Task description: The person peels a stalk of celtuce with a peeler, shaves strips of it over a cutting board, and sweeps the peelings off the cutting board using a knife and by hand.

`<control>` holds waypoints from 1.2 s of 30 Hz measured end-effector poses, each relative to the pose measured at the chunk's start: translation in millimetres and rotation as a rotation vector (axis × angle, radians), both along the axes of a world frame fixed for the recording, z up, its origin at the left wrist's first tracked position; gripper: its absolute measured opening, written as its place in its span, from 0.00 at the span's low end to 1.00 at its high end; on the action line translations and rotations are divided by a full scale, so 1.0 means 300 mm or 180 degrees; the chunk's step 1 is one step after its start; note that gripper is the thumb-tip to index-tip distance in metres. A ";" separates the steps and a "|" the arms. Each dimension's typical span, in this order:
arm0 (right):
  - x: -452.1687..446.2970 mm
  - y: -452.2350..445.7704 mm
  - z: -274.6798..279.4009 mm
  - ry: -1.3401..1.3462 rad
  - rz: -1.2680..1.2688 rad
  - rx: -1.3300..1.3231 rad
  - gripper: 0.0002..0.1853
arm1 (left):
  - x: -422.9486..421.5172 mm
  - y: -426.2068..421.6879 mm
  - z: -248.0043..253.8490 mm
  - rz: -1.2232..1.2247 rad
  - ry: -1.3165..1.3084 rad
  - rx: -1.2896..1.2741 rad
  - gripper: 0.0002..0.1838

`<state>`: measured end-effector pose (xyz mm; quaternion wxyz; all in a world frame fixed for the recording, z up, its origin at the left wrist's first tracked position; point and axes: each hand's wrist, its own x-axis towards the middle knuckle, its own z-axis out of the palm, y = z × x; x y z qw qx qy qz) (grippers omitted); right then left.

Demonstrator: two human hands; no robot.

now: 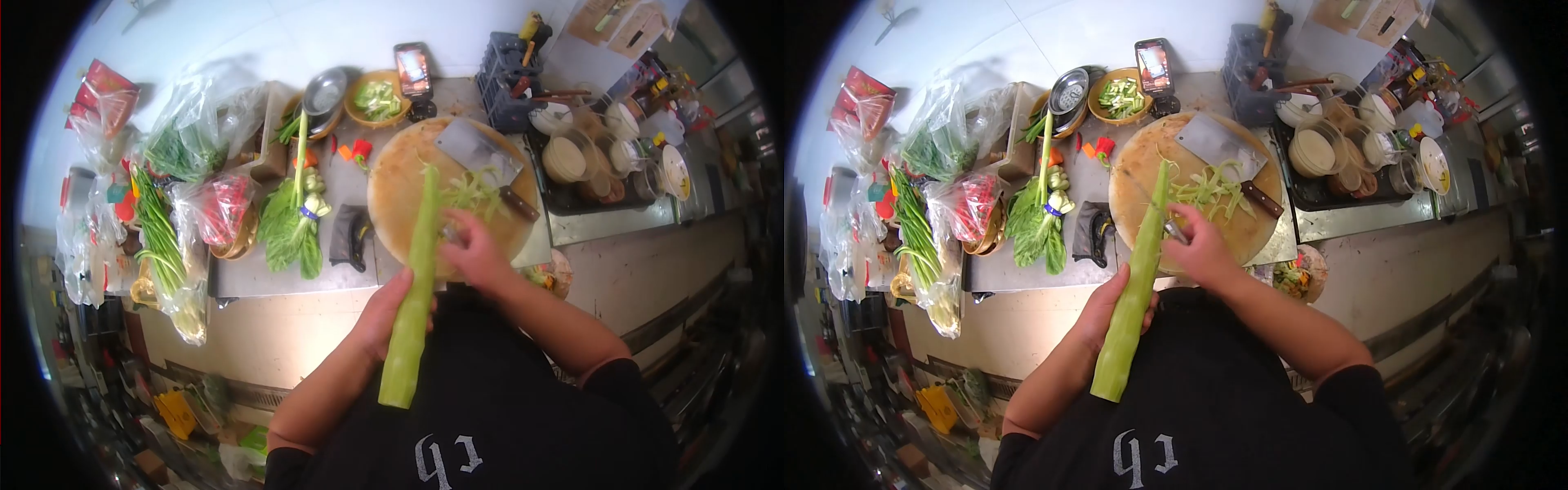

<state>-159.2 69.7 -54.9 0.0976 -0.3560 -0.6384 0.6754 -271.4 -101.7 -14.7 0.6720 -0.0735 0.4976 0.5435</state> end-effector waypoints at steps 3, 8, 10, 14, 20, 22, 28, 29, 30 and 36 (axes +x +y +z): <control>0.042 0.088 -0.103 -0.0183 -0.0447 0.1105 0.30 | -0.020 -0.021 -0.024 0.0015 -0.0174 0.0048 0.28; 0.072 0.073 -0.077 0.0193 -0.0405 0.1172 0.24 | -0.055 -0.036 -0.073 -0.0029 -0.0550 0.0328 0.26; 0.068 0.029 -0.044 0.0413 -0.0312 0.1361 0.22 | -0.064 -0.037 -0.085 0.0174 -0.1256 0.0708 0.25; 0.090 -0.064 0.051 0.0876 0.0940 0.1973 0.18 | -0.058 -0.049 -0.115 0.0404 -0.1696 0.0861 0.26; 0.084 -0.018 -0.022 0.0582 0.1147 0.1885 0.17 | -0.068 -0.063 -0.140 0.0215 -0.1649 0.0907 0.29; 0.083 0.078 -0.114 0.0022 0.0742 0.1836 0.18 | -0.066 -0.066 -0.121 -0.0180 -0.1276 0.0892 0.30; 0.110 0.350 -0.355 -0.0872 -0.0476 0.2018 0.18 | -0.064 -0.065 -0.098 0.0002 -0.1438 0.0877 0.28; 0.114 0.351 -0.354 -0.0873 -0.0475 0.2021 0.18 | -0.065 -0.063 -0.094 0.0004 -0.1439 0.0880 0.28; 0.114 0.337 -0.317 -0.0890 -0.0626 0.2102 0.18 | -0.065 -0.061 -0.088 0.0047 -0.1422 0.0890 0.27; 0.106 0.169 -0.123 -0.0043 -0.0319 0.1455 0.18 | -0.061 -0.050 -0.084 0.0118 -0.1341 0.0787 0.27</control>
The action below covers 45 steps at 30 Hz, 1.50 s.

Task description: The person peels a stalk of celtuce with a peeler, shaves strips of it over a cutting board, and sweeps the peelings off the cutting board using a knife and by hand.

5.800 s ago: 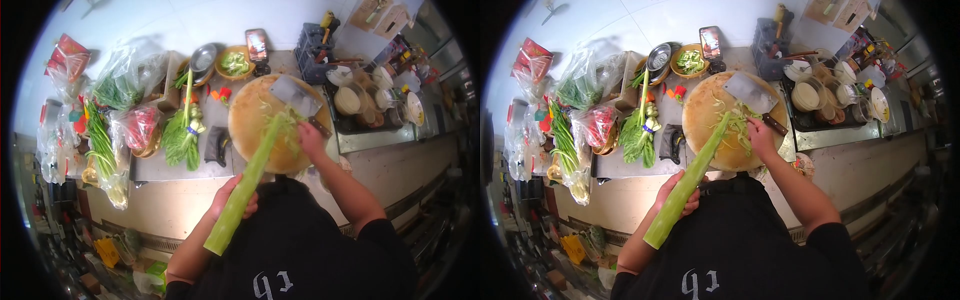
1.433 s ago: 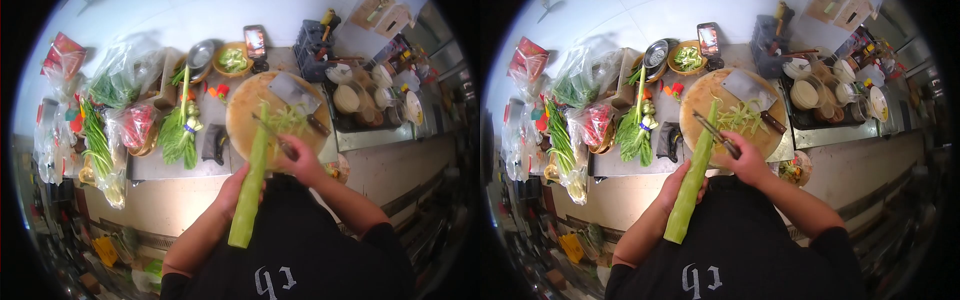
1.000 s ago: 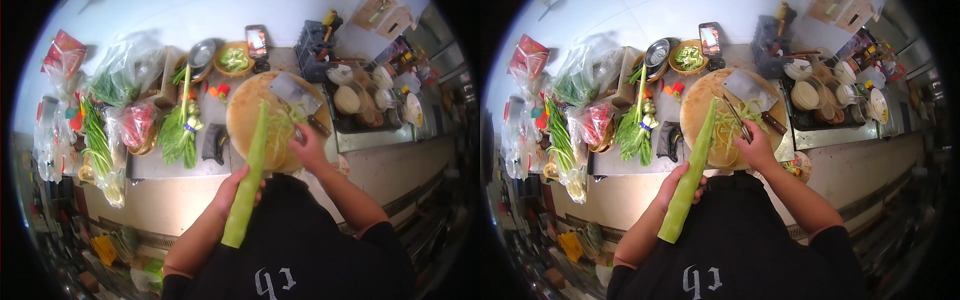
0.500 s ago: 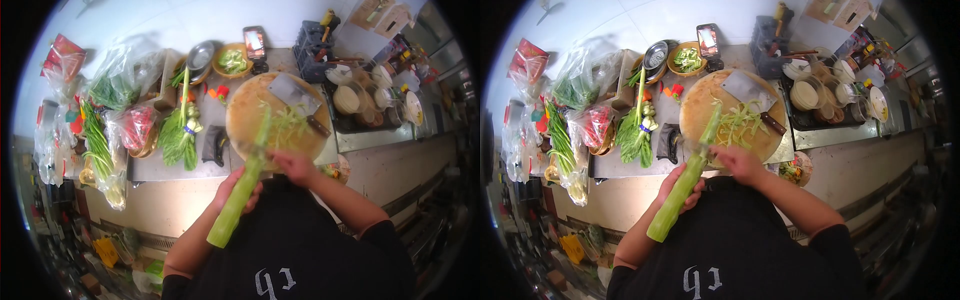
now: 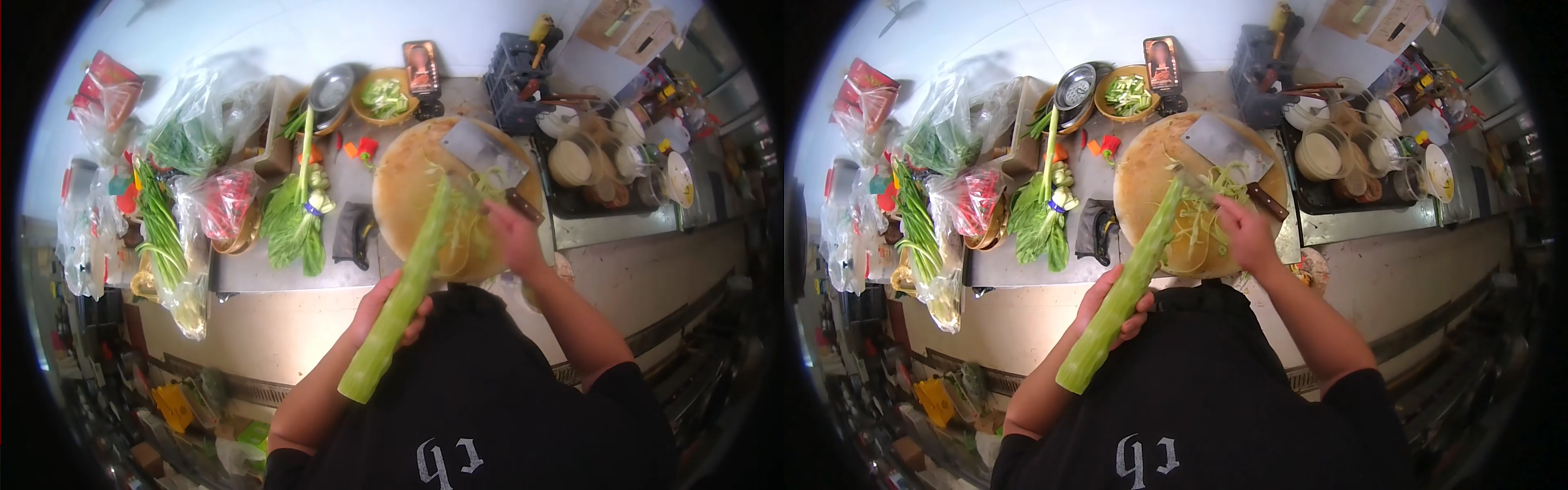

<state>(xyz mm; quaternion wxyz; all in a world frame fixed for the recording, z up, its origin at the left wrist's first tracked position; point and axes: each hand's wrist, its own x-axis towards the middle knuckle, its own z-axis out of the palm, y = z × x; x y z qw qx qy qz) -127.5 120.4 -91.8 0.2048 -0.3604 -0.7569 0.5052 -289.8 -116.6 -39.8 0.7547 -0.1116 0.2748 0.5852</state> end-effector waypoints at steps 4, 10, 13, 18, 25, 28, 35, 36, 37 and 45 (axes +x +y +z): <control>0.009 -0.191 0.215 0.0054 0.1651 0.0482 0.17 | -0.001 0.002 -0.023 -0.0035 0.0067 -0.0140 0.28; -0.027 -0.178 0.099 0.0551 0.1254 0.0661 0.16 | 0.003 0.001 0.001 -0.0357 0.0589 0.0006 0.30; -0.025 0.004 -0.008 -0.0308 0.0736 0.0406 0.16 | 0.018 -0.011 0.029 -0.0492 0.0702 0.0076 0.30; -0.002 0.282 -0.303 -0.0697 -0.0012 0.0445 0.18 | 0.002 -0.025 0.005 -0.0375 0.0095 0.0047 0.29; -0.045 0.174 -0.178 0.0062 -0.0430 -0.0018 0.19 | -0.001 -0.017 0.016 -0.0155 0.0423 0.0071 0.30; -0.058 0.052 -0.010 -0.0270 -0.0175 -0.0437 0.18 | -0.003 -0.002 0.016 -0.0253 0.0663 -0.0190 0.30; -0.038 -0.134 0.067 0.0545 0.0499 -0.0191 0.17 | -0.033 0.012 -0.056 -0.0125 0.0508 -0.0116 0.29; -0.030 -0.149 0.085 0.0600 0.0738 0.0061 0.17 | -0.037 0.011 -0.070 -0.0104 0.0243 -0.0030 0.29; -0.023 -0.165 0.110 0.0656 0.0978 0.0315 0.16 | -0.038 0.010 -0.077 -0.0082 -0.0019 0.0056 0.28; 0.006 -0.229 0.238 0.0351 0.2055 0.0478 0.18 | -0.019 0.037 -0.028 -0.0192 0.0449 -0.0157 0.28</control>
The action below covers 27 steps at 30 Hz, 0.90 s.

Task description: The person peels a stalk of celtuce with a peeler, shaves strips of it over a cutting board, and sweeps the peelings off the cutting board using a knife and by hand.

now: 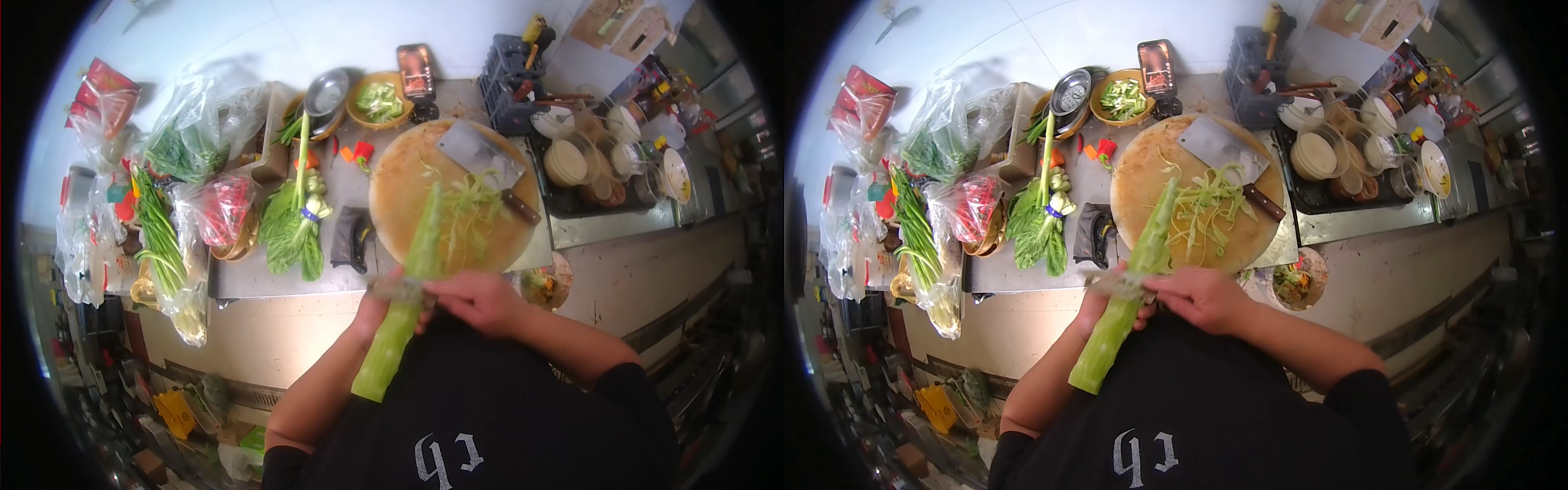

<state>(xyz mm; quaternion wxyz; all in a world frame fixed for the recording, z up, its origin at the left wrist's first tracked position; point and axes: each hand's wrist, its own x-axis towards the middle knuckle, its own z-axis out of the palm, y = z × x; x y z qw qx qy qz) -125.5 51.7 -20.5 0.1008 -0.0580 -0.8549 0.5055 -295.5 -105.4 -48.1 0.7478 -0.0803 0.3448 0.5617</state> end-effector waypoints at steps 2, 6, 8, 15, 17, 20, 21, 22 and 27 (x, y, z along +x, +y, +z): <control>0.000 0.056 -0.108 -0.0029 -0.0742 -0.0047 0.17 | 0.004 -0.007 0.006 -0.0118 0.0041 -0.0068 0.28; 0.040 0.254 -0.369 -0.0407 -0.1876 0.0174 0.17 | 0.001 -0.019 -0.024 -0.0091 -0.0325 0.0157 0.27; 0.055 0.271 -0.385 -0.0547 -0.2190 0.0065 0.17 | -0.006 -0.016 -0.024 -0.0090 -0.0322 0.0104 0.27; 0.023 0.220 -0.243 -0.1269 -0.2362 -0.2759 0.17 | 0.008 -0.006 -0.008 0.0070 -0.0106 -0.0131 0.28; 0.019 0.164 -0.222 -0.0986 -0.1946 -0.2170 0.17 | 0.008 -0.006 -0.008 0.0066 -0.0117 -0.0118 0.28; 0.004 0.048 -0.161 0.0151 -0.0977 -0.0475 0.17 | 0.011 -0.001 -0.009 0.0065 -0.0320 -0.0105 0.29; 0.005 0.021 -0.111 0.0151 -0.0983 -0.0474 0.17 | 0.013 -0.002 -0.011 0.0073 -0.0308 -0.0176 0.29; 0.008 -0.002 -0.047 0.0085 -0.0633 -0.0350 0.17 | 0.015 -0.003 -0.013 0.0083 -0.0296 -0.0246 0.29; 0.015 -0.007 0.003 -0.0085 -0.0093 -0.0142 0.17 | 0.021 0.002 -0.014 -0.0036 -0.0259 -0.0220 0.29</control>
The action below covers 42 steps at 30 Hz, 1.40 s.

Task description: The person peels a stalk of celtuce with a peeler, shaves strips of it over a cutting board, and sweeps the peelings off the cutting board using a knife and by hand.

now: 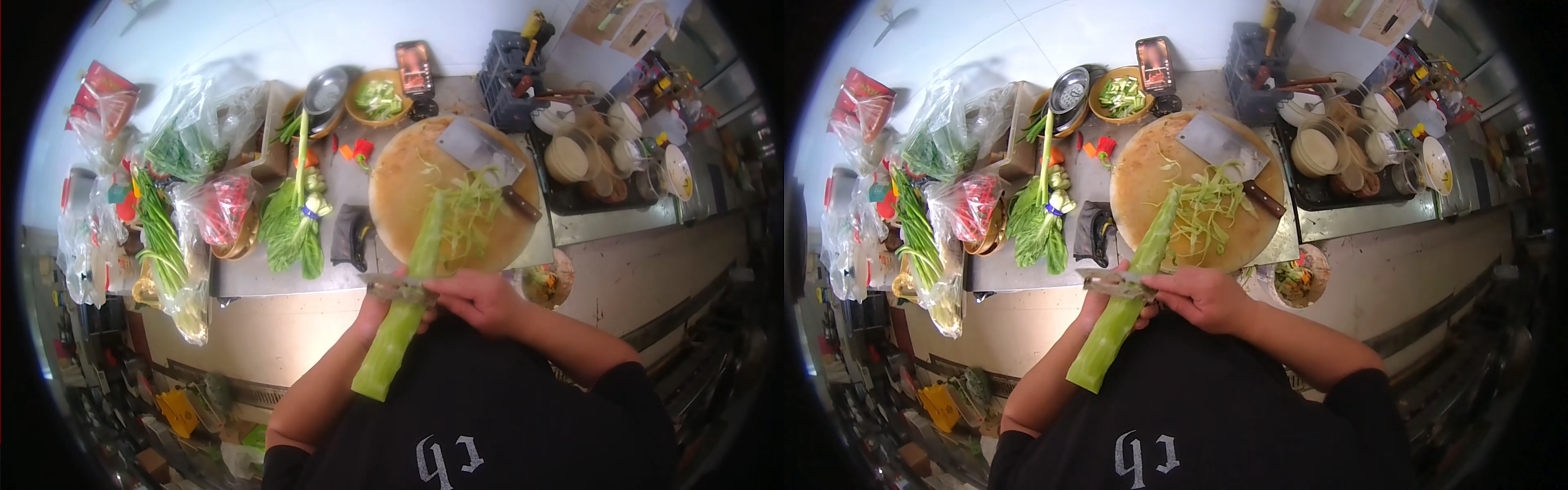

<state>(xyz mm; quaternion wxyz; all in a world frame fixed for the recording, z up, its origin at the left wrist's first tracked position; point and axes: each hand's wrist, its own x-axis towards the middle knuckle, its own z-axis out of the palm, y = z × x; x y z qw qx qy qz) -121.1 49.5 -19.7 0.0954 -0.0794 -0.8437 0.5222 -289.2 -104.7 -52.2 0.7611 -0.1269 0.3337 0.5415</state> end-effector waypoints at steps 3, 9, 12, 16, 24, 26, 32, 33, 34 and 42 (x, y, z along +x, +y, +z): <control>-0.007 0.059 -0.148 0.0160 -0.0578 0.0092 0.17 | 0.010 0.005 0.033 -0.0158 0.0506 -0.0034 0.29; 0.059 0.339 -0.520 -0.0817 -0.1961 -0.0202 0.18 | -0.009 -0.022 0.023 -0.0055 -0.0133 0.0445 0.27; 0.057 0.334 -0.491 -0.1121 -0.2368 -0.0779 0.18 | -0.008 -0.021 0.031 -0.0013 0.0052 0.0303 0.28; 0.020 0.245 -0.373 -0.0684 -0.2219 -0.1264 0.17 | -0.002 -0.001 0.035 -0.0037 0.0185 0.0246 0.29; -0.010 0.049 -0.091 0.0198 -0.0663 0.0005 0.15 | 0.006 0.017 0.076 -0.0319 0.0396 -0.0086 0.28; -0.014 0.154 -0.160 -0.0456 -0.1057 0.0037 0.16 | 0.019 0.010 0.109 -0.0370 0.0666 0.0042 0.29; 0.027 0.475 -0.585 -0.0351 -0.2009 0.0499 0.16 | -0.002 -0.021 0.050 -0.0325 0.0195 0.0344 0.29; 0.017 0.473 -0.565 -0.0475 -0.2153 0.0920 0.16 | -0.006 -0.024 0.050 -0.0321 0.0199 0.0346 0.29; 0.010 0.465 -0.547 -0.0471 -0.2141 0.0921 0.16 | -0.009 -0.027 0.050 -0.0255 0.0216 0.0420 0.29; -0.016 0.264 -0.304 -0.0419 -0.1801 -0.0342 0.16 | -0.012 -0.037 0.031 -0.0067 0.0047 0.0448 0.29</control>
